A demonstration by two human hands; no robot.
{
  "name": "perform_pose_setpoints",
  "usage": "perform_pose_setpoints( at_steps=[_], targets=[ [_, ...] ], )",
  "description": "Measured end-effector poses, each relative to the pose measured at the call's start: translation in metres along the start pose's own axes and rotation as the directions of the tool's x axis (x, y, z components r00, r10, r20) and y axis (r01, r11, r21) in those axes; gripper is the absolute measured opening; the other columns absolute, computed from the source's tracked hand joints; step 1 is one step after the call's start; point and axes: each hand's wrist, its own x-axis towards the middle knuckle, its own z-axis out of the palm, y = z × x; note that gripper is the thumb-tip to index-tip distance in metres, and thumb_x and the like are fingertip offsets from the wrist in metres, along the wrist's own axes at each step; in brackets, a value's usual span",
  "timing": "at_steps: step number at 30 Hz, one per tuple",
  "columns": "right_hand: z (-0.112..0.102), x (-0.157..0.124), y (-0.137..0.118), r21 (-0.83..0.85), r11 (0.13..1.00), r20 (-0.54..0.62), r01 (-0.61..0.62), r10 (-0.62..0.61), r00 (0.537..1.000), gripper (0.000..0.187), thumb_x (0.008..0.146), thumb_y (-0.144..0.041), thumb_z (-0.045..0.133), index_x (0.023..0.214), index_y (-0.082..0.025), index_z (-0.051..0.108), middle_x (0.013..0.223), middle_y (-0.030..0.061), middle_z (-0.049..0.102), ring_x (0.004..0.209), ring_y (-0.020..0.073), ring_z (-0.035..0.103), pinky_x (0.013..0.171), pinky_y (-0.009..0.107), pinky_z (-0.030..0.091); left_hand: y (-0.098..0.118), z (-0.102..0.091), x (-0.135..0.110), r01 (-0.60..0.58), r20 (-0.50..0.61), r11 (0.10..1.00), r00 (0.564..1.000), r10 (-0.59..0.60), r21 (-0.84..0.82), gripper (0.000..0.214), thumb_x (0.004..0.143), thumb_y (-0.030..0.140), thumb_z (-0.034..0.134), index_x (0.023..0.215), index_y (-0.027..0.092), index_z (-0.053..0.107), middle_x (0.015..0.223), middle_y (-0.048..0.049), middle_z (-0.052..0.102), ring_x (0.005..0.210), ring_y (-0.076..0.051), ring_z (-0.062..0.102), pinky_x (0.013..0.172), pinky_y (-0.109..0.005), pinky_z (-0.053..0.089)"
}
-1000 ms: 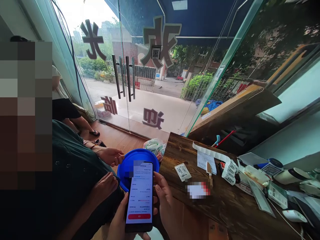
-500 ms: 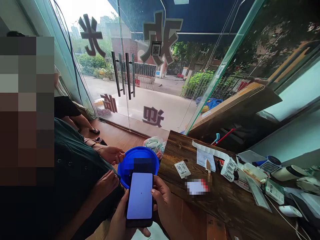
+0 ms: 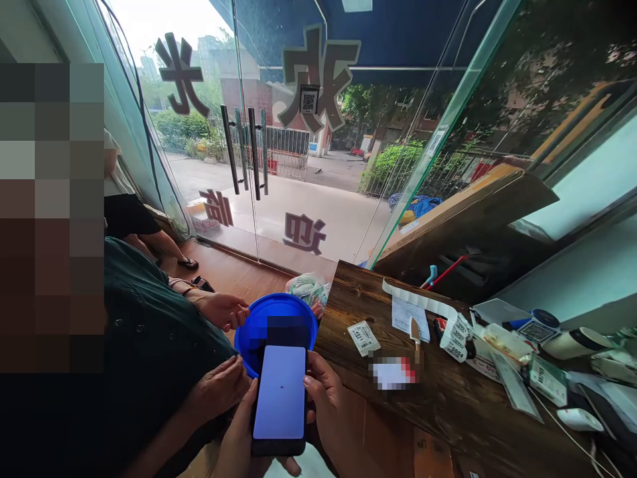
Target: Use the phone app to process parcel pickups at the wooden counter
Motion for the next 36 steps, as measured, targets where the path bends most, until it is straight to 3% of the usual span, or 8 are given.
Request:
perform_pose_setpoints(
  at_steps=[2, 6, 8, 11, 18, 27, 33, 36],
  targets=[
    [-0.001, 0.001, 0.002, 0.014, 1.000, 0.004, -0.001, 0.001, 1.000, 0.032, 0.072, -0.037, 0.058, 0.096, -0.019, 0.069, 0.076, 0.0027, 0.063, 0.063, 0.0147, 0.049, 0.056, 0.025, 0.042, 0.000, 0.001, 0.000, -0.044, -0.054, 0.999, 0.998, 0.044, -0.007, 0.077, 0.078, 0.031, 0.068, 0.146, 0.021, 0.033, 0.120, -0.0114, 0.068, 0.099, -0.033, 0.068, 0.053, -0.030, 0.058],
    [-0.003, 0.000, 0.007, 0.002, 1.000, 0.000, 0.006, -0.006, 1.000, 0.037, 0.073, -0.038, 0.056, 0.101, -0.018, 0.068, 0.077, 0.0027, 0.062, 0.063, 0.0148, 0.050, 0.054, 0.023, 0.040, 0.002, 0.015, -0.009, 0.028, -0.013, 0.999, 1.000, -0.028, 0.016, 0.068, 0.084, 0.041, 0.060, 0.138, 0.003, 0.043, 0.108, -0.0224, 0.070, 0.092, -0.040, 0.068, 0.037, -0.034, 0.052],
    [-0.004, 0.000, 0.009, -0.015, 1.000, 0.004, -0.006, 0.006, 1.000, 0.037, 0.074, -0.039, 0.055, 0.102, -0.018, 0.068, 0.079, 0.0028, 0.063, 0.060, 0.0135, 0.047, 0.049, 0.022, 0.036, 0.004, 0.023, -0.015, 0.059, 0.023, 0.998, 0.998, -0.059, -0.002, 0.066, 0.086, 0.043, 0.055, 0.134, -0.001, 0.046, 0.102, -0.0246, 0.071, 0.093, -0.041, 0.068, 0.036, -0.033, 0.050],
    [-0.004, -0.001, 0.009, -0.015, 1.000, 0.006, -0.028, 0.028, 1.000, 0.037, 0.074, -0.040, 0.055, 0.101, -0.018, 0.068, 0.076, 0.0021, 0.062, 0.056, 0.0118, 0.042, 0.044, 0.020, 0.031, 0.007, 0.031, -0.020, 0.053, 0.017, 0.999, 0.998, -0.053, -0.008, 0.064, 0.085, 0.043, 0.056, 0.131, 0.000, 0.048, 0.101, -0.0240, 0.071, 0.092, -0.040, 0.068, 0.038, -0.032, 0.051],
    [-0.004, 0.000, 0.007, 0.005, 1.000, 0.000, -0.020, 0.020, 1.000, 0.035, 0.075, -0.038, 0.056, 0.102, -0.017, 0.067, 0.076, 0.0026, 0.062, 0.056, 0.0122, 0.046, 0.042, 0.019, 0.031, 0.010, 0.035, -0.022, 0.034, 0.006, 0.999, 0.999, -0.035, 0.019, 0.046, 0.090, 0.038, 0.049, 0.117, 0.003, 0.059, 0.090, -0.0192, 0.074, 0.085, -0.036, 0.070, 0.037, -0.033, 0.051],
    [-0.002, 0.000, 0.003, 0.011, 1.000, 0.006, -0.007, 0.006, 1.000, 0.033, 0.075, -0.038, 0.056, 0.099, -0.018, 0.068, 0.079, 0.0041, 0.065, 0.061, 0.0147, 0.051, 0.048, 0.022, 0.037, 0.009, 0.025, -0.015, 0.058, 0.060, 0.997, 0.996, -0.060, 0.045, 0.054, 0.092, 0.036, 0.043, 0.132, -0.001, 0.047, 0.098, -0.0229, 0.072, 0.092, -0.038, 0.069, 0.039, -0.034, 0.053],
    [-0.001, 0.003, 0.006, 0.012, 1.000, 0.012, -0.024, 0.024, 1.000, 0.033, 0.074, -0.043, 0.059, 0.096, -0.019, 0.067, 0.076, 0.0024, 0.065, 0.065, 0.0160, 0.055, 0.052, 0.023, 0.042, 0.006, 0.025, -0.013, 0.035, 0.047, 0.999, 0.998, -0.034, -0.019, 0.058, 0.087, 0.035, 0.054, 0.133, 0.000, 0.046, 0.085, -0.0188, 0.074, 0.070, -0.033, 0.070, 0.037, -0.034, 0.052],
    [-0.002, 0.002, 0.007, 0.012, 0.997, 0.036, -0.071, 0.070, 0.997, 0.035, 0.073, -0.042, 0.058, 0.098, -0.019, 0.066, 0.073, 0.0015, 0.062, 0.061, 0.0157, 0.054, 0.044, 0.021, 0.038, 0.007, 0.028, -0.014, 0.024, 0.023, 1.000, 0.999, -0.023, -0.006, 0.056, 0.088, 0.034, 0.051, 0.132, -0.001, 0.046, 0.089, -0.0200, 0.074, 0.075, -0.034, 0.070, 0.037, -0.034, 0.051]
  ],
)
